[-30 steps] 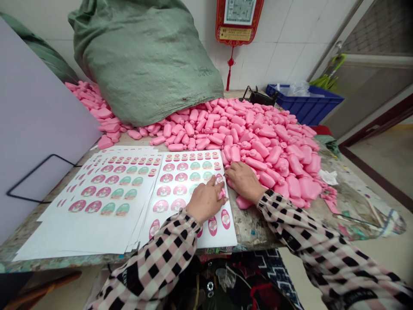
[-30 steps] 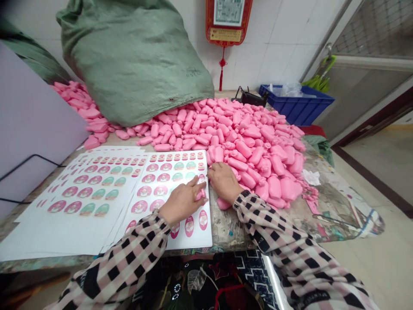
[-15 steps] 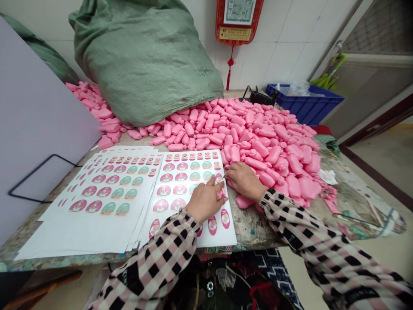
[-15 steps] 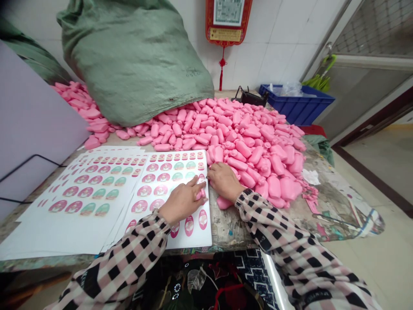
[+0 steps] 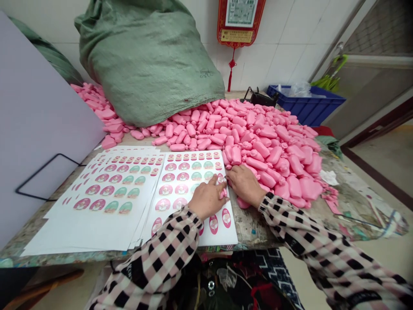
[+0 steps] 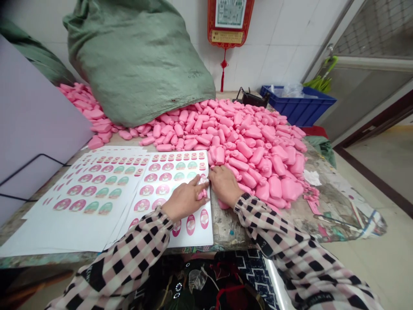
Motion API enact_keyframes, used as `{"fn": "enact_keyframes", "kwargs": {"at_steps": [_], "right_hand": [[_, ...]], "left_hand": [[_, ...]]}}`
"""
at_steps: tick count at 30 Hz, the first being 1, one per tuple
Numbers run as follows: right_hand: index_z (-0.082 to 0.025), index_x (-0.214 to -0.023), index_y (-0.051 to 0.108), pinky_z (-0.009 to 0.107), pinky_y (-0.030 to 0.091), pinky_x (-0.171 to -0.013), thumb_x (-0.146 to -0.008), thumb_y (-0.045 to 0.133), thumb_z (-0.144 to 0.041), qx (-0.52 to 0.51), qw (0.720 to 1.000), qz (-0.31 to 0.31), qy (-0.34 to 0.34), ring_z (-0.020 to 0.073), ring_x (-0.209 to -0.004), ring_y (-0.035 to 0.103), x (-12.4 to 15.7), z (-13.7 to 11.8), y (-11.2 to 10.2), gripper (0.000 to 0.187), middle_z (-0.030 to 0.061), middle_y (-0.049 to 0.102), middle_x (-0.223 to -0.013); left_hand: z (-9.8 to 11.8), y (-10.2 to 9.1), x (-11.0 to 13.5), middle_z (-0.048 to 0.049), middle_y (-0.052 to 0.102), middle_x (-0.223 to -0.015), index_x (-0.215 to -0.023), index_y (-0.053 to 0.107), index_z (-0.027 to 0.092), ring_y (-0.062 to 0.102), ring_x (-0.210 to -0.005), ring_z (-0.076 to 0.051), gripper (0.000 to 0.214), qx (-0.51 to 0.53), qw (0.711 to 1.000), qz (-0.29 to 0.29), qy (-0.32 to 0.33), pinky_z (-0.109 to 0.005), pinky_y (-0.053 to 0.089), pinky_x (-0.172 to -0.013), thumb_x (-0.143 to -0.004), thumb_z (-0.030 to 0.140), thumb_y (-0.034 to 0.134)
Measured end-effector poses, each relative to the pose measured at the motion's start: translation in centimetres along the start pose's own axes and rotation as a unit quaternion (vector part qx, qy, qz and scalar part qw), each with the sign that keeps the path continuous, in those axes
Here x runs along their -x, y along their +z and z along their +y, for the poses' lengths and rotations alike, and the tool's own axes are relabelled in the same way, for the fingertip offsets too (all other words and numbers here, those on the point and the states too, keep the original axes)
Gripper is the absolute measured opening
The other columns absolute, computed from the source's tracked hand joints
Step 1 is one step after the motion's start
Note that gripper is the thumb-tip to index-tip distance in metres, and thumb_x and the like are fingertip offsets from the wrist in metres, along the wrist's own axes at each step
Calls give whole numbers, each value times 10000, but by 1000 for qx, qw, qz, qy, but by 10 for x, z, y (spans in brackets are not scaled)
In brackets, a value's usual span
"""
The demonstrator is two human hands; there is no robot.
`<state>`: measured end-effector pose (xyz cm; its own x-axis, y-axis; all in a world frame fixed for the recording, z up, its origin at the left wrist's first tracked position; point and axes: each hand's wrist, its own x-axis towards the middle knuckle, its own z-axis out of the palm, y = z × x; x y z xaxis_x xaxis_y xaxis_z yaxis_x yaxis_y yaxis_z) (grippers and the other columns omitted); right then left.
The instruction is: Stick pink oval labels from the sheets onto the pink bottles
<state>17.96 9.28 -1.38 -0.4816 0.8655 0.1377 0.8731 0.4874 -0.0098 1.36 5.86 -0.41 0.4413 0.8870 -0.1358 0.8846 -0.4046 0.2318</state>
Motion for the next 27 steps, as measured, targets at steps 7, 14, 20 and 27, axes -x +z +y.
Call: {"fn": "enact_keyframes", "kwargs": {"at_steps": [7,14,20,27], "right_hand": [[-134,-939,630,310,336,-791,-866,451,-184,-5,999,9,-35,201,-870,474,4,3,-3,200,108,586,-960],[-138,-920,653,298,340,-795,-873,465,-228,-40,994,10,-98,189,-862,472,-3,16,-6,214,85,596,-908],[-147,-923,664,291,339,-815,-864,476,-236,-64,990,-16,-126,181,-895,490,-9,24,-4,216,76,608,-917],[-147,-906,678,265,351,-754,-858,487,-234,-82,993,-19,-80,169,-839,514,-10,18,-11,216,72,625,-875]], "left_hand": [[0,-4,0,-82,289,-1454,-1274,452,357,573,-1025,-295,511,-5,1000,-16,18,-407,409,-872,-796,540,450],[-4,-2,-1,-63,279,-1460,-1261,465,391,582,-1009,-286,502,-3,999,-20,33,-398,415,-864,-788,560,448],[-4,-2,-1,-46,277,-1465,-1275,455,390,575,-1024,-283,521,-1,999,-22,27,-400,407,-886,-783,562,460],[-3,-6,-1,-49,267,-1468,-1281,448,389,564,-1054,-292,529,-3,999,-34,29,-387,420,-872,-784,570,448]]}}
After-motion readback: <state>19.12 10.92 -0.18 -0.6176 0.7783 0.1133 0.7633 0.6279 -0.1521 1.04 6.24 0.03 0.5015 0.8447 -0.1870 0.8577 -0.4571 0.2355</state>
